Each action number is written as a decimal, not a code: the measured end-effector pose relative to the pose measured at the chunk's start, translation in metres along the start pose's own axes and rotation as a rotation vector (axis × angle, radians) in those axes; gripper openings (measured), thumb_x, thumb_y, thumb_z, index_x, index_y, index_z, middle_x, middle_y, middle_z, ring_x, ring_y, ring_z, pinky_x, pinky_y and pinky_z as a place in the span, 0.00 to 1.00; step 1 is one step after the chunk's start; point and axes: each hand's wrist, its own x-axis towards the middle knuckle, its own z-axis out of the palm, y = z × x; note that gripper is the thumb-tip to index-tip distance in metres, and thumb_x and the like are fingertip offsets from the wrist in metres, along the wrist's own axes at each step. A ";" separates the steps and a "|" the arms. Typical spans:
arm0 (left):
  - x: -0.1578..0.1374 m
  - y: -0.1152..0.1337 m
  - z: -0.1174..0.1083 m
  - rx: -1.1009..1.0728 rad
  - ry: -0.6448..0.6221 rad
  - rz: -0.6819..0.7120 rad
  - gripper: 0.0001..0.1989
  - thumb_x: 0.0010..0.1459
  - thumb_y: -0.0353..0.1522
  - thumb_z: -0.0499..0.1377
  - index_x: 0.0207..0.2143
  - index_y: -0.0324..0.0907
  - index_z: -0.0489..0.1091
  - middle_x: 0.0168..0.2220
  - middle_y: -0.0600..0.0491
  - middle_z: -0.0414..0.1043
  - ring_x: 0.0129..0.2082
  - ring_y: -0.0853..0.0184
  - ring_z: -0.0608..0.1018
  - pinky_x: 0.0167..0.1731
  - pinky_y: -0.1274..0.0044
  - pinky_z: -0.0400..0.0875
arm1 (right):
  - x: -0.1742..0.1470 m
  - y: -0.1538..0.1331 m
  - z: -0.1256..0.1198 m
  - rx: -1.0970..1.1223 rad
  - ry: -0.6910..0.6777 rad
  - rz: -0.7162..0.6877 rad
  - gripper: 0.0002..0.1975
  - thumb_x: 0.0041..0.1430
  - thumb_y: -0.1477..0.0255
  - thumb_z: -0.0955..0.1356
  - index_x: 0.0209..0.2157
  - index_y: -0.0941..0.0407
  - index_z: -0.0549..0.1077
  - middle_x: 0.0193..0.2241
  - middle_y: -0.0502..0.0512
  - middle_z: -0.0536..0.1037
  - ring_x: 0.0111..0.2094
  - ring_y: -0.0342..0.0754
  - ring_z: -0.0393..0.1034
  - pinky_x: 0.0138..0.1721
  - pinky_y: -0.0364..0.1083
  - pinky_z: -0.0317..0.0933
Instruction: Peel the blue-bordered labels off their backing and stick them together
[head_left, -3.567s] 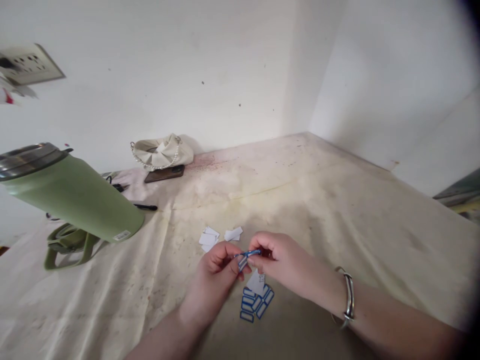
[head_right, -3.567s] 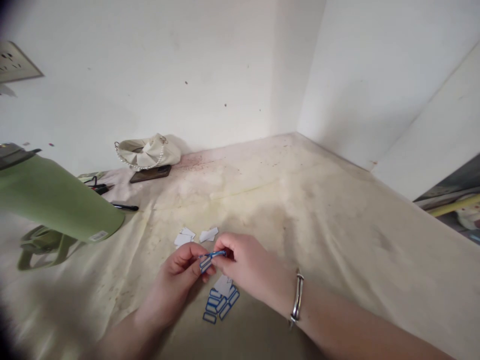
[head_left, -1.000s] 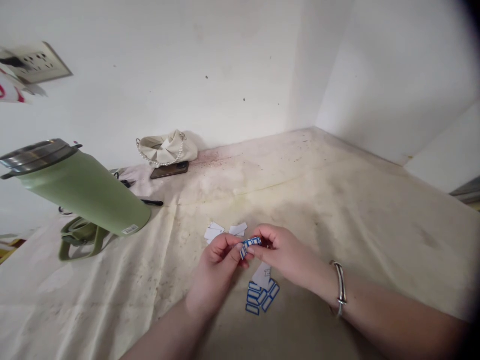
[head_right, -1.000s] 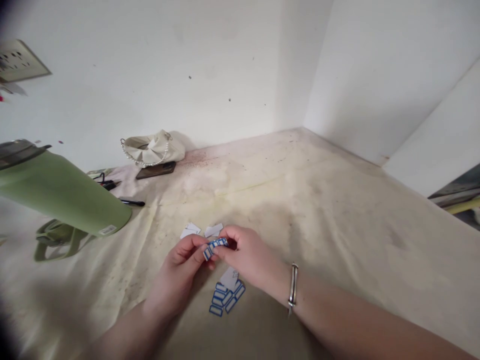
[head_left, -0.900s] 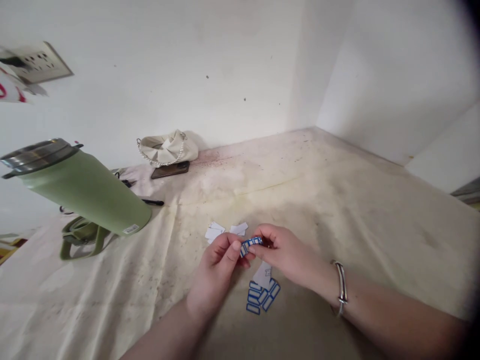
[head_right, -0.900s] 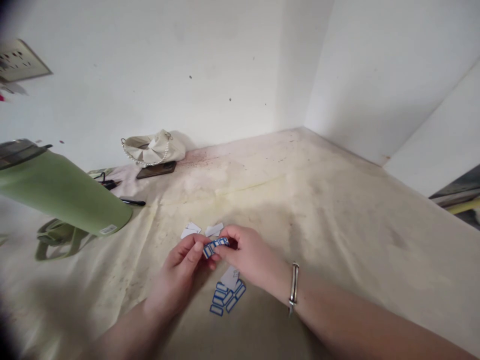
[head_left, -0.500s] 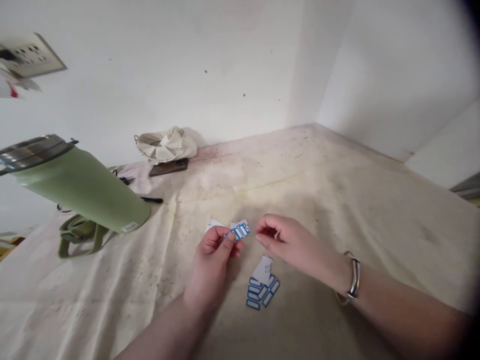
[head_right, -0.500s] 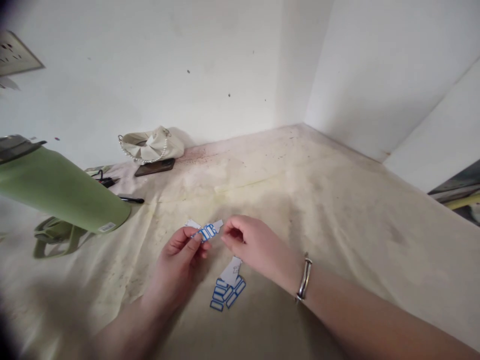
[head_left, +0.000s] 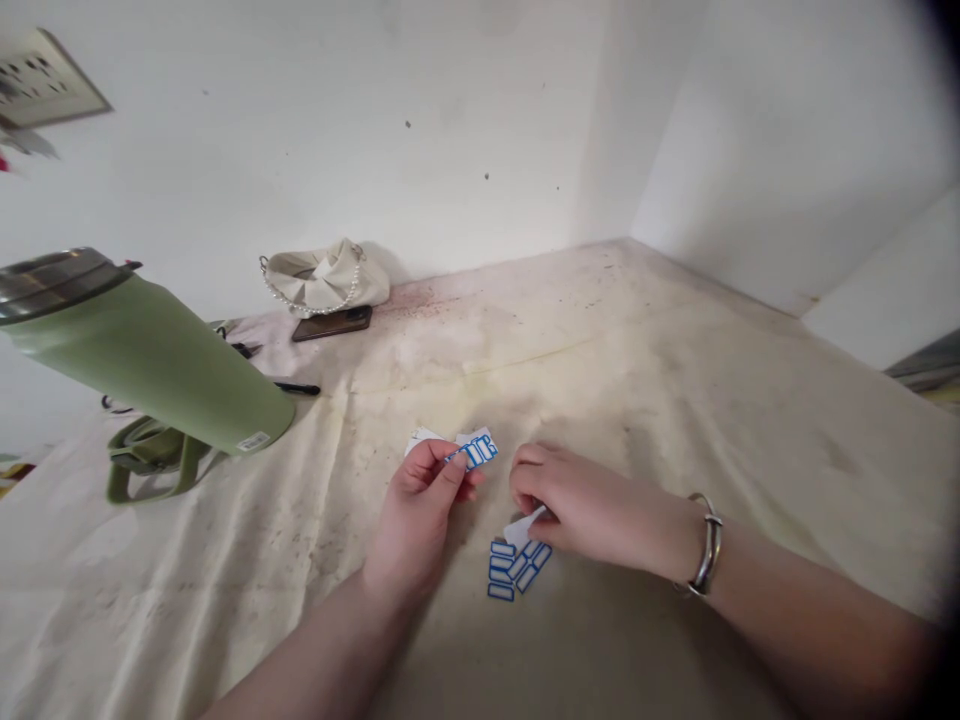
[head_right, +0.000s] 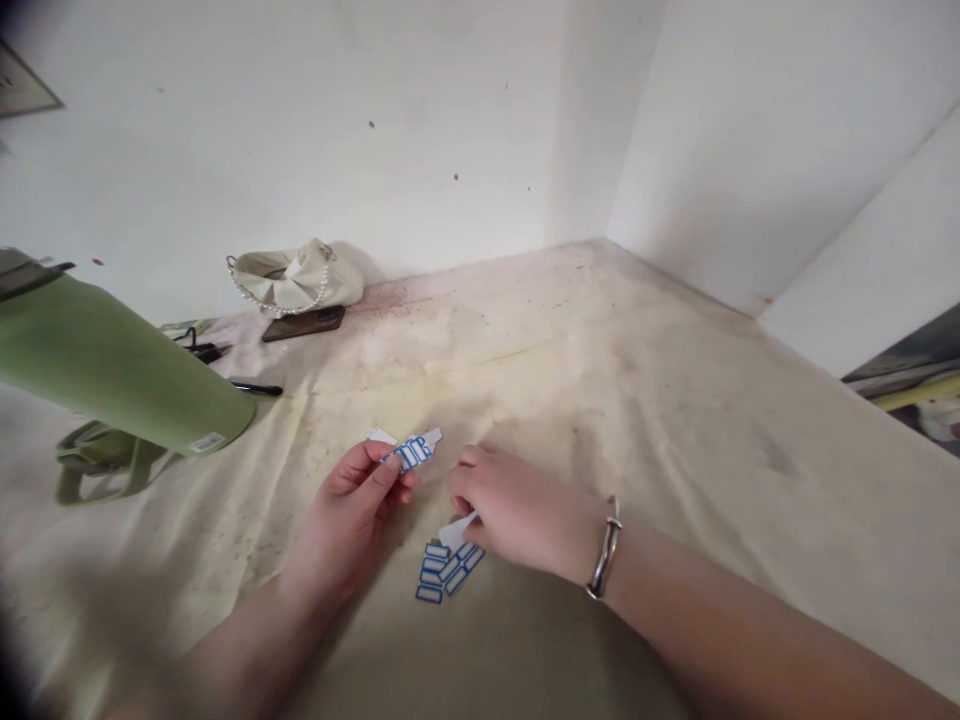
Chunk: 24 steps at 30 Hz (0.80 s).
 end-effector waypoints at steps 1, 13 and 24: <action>0.000 0.000 0.000 0.000 0.001 -0.001 0.06 0.53 0.34 0.60 0.29 0.41 0.68 0.23 0.57 0.71 0.22 0.75 0.68 0.26 0.83 0.62 | 0.000 -0.001 0.000 0.008 0.003 -0.008 0.07 0.47 0.82 0.67 0.25 0.57 0.67 0.32 0.52 0.69 0.35 0.46 0.63 0.34 0.42 0.57; 0.000 0.001 0.001 -0.013 0.004 0.001 0.06 0.53 0.34 0.60 0.29 0.40 0.69 0.23 0.57 0.71 0.23 0.75 0.67 0.26 0.83 0.61 | 0.006 -0.002 -0.007 0.109 0.216 0.113 0.06 0.57 0.78 0.62 0.34 0.55 0.68 0.27 0.49 0.72 0.27 0.42 0.63 0.28 0.41 0.54; 0.000 0.001 0.001 -0.017 0.008 0.005 0.07 0.52 0.35 0.60 0.29 0.40 0.69 0.23 0.56 0.71 0.23 0.74 0.68 0.27 0.82 0.62 | 0.005 0.002 -0.011 0.007 0.191 0.166 0.06 0.58 0.70 0.64 0.29 0.55 0.71 0.23 0.50 0.72 0.25 0.44 0.63 0.26 0.42 0.52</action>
